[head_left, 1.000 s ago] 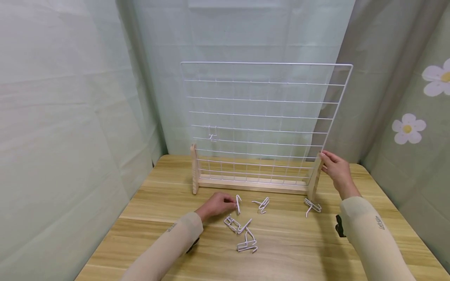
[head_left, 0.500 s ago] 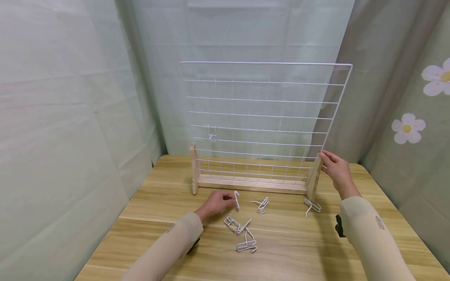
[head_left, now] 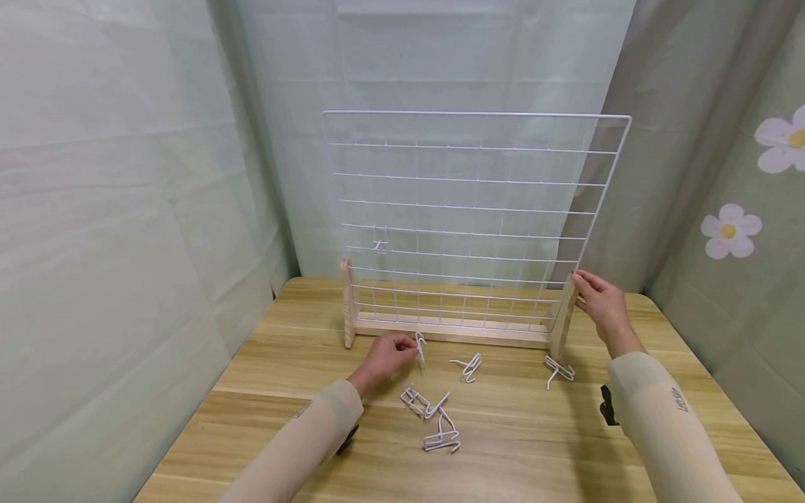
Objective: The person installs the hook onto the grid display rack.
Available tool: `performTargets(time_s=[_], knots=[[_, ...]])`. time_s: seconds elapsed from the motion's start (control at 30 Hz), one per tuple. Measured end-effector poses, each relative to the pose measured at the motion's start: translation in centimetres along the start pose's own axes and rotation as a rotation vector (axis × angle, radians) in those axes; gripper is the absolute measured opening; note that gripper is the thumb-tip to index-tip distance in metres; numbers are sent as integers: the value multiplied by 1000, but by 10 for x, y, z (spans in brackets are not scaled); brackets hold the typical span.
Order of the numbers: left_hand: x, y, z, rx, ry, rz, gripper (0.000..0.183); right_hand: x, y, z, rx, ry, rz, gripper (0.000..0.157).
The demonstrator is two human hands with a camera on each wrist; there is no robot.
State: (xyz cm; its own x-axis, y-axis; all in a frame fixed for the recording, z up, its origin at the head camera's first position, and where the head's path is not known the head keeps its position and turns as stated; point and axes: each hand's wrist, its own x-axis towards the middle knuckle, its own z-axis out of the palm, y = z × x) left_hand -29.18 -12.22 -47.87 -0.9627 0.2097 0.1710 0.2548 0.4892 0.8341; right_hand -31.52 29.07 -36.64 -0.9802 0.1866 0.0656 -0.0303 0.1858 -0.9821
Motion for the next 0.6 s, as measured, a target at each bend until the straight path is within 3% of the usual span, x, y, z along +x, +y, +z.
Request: performTargets(time_s=[0.27, 0.6], knots=[[0, 7, -3, -3, 107, 20, 6, 2, 1, 0, 1, 0, 6, 64], [4, 14, -3, 1, 251, -12, 5, 0, 0, 0, 3, 7, 10, 64]])
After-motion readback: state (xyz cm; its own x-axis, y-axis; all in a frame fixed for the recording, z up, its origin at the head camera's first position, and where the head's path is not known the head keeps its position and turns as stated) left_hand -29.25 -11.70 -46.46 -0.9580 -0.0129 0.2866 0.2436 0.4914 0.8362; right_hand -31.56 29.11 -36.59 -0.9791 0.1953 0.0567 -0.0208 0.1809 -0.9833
